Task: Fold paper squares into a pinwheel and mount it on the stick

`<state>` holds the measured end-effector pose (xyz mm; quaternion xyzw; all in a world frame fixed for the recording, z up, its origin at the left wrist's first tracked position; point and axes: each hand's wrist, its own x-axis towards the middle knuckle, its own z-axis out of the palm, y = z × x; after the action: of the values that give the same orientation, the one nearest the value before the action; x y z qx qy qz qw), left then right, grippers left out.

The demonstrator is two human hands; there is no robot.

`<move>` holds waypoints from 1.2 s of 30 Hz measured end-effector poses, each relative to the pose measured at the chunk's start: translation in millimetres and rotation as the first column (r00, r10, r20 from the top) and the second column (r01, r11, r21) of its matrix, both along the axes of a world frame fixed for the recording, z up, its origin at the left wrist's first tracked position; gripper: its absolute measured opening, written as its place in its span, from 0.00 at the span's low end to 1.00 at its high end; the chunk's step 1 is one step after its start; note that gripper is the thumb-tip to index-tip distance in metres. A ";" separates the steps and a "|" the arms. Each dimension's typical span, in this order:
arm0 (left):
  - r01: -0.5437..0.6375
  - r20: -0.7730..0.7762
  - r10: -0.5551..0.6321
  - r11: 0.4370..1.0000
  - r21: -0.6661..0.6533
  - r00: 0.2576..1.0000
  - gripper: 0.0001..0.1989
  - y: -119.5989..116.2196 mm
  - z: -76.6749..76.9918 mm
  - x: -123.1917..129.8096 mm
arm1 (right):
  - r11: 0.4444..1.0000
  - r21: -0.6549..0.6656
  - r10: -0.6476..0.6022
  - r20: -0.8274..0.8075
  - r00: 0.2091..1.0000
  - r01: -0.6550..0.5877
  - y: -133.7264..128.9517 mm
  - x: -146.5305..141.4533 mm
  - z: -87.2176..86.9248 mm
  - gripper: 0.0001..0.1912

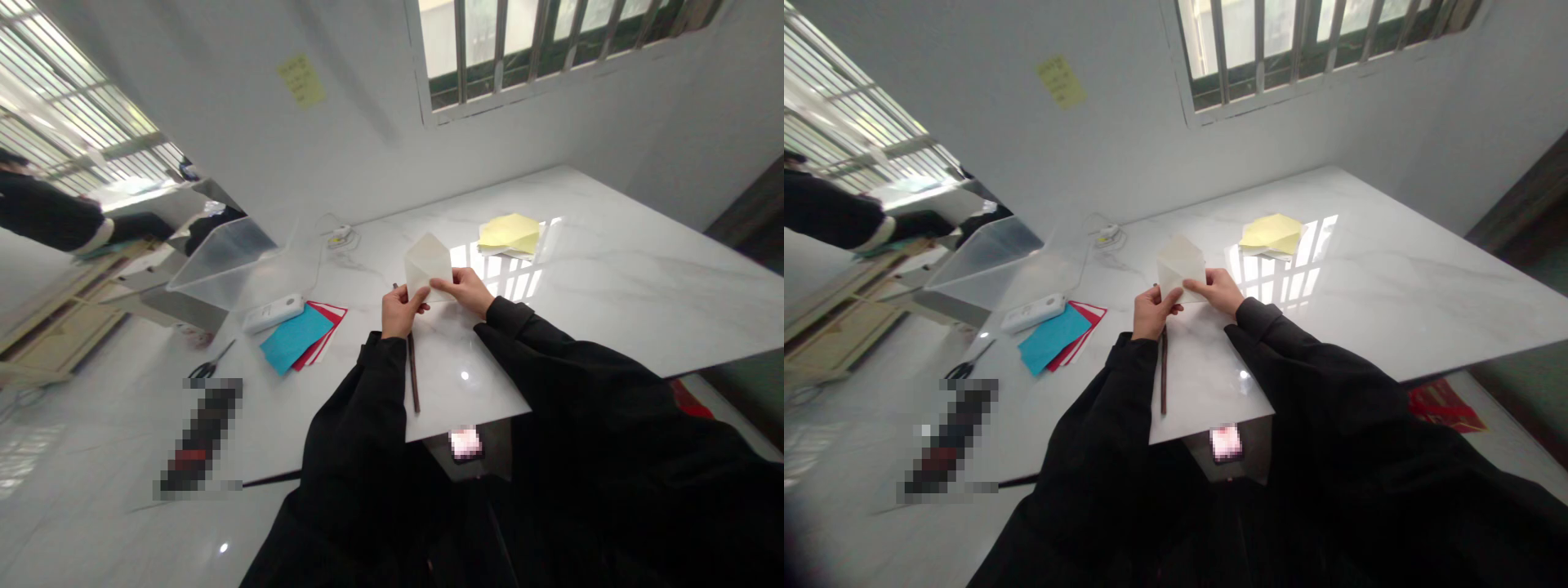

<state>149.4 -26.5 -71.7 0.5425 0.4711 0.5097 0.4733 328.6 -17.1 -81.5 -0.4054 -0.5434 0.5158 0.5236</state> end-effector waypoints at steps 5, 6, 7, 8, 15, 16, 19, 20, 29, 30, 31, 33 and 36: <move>-0.011 -0.012 0.011 0.999 -0.053 1.000 0.31 1.6 0.3 -1.4 | 0.998 -0.006 -0.068 -0.039 0.997 0.068 5.7 4.2 -3.4 0.30; -0.017 -0.013 0.017 0.998 -0.057 1.000 0.30 1.6 0.5 -1.6 | 0.997 -0.009 -0.080 -0.048 0.996 0.079 6.0 4.8 -2.9 0.31; -0.022 -0.014 0.021 0.998 -0.057 1.000 0.30 1.5 0.9 -1.8 | 0.996 -0.012 -0.088 -0.058 0.994 0.087 6.1 5.4 -2.2 0.31; -0.025 -0.014 0.024 0.998 -0.054 1.000 0.30 1.3 1.2 -2.0 | 0.996 -0.013 -0.093 -0.067 0.993 0.092 6.0 5.7 -1.5 0.31; -0.017 0.009 0.017 0.999 -0.033 1.000 0.31 -0.5 2.2 -2.5 | 0.995 -0.018 -0.096 -0.080 0.992 0.095 6.3 6.6 -1.3 0.30; -0.016 0.010 0.017 1.000 -0.027 1.000 0.31 -0.5 2.1 -2.6 | 0.995 -0.019 -0.097 -0.074 0.993 0.095 6.4 6.7 -1.6 0.30; -0.019 -0.001 0.019 1.000 -0.011 1.000 0.31 -0.9 2.2 -2.9 | 0.995 -0.023 -0.096 -0.072 0.993 0.095 6.6 6.9 -1.9 0.31; -0.019 -0.008 0.019 1.000 -0.010 1.000 0.31 -1.1 2.5 -3.0 | 0.995 -0.025 -0.096 -0.079 0.992 0.094 6.6 6.9 -1.9 0.31; -0.028 -0.044 0.027 0.999 -0.041 0.999 0.35 1.0 2.0 -5.8 | 0.993 -0.059 -0.110 -0.089 0.990 0.105 4.7 7.3 4.2 0.28; -0.030 -0.043 0.028 0.998 -0.050 0.999 0.36 2.1 1.3 -6.9 | 0.992 -0.075 -0.108 -0.084 0.991 0.102 4.0 7.4 5.3 0.27; -0.032 -0.040 0.030 0.998 -0.057 0.999 0.35 3.3 0.7 -8.2 | 0.992 -0.096 -0.095 -0.076 0.993 0.087 3.2 7.3 6.2 0.26; -0.043 -0.018 0.042 0.998 -0.049 0.999 0.34 5.7 -0.5 -10.7 | 0.989 -0.145 -0.029 -0.061 0.998 0.020 1.3 6.8 7.3 0.23; -0.060 0.054 0.058 0.998 0.024 0.997 0.32 8.9 -2.3 -13.7 | 0.977 -0.185 0.098 -0.035 0.995 -0.103 -1.5 5.2 6.8 0.20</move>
<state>135.6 -17.6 -74.0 0.5205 0.4674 0.5439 0.4635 333.7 -18.6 -74.7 -0.4181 -0.5057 0.5955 0.4635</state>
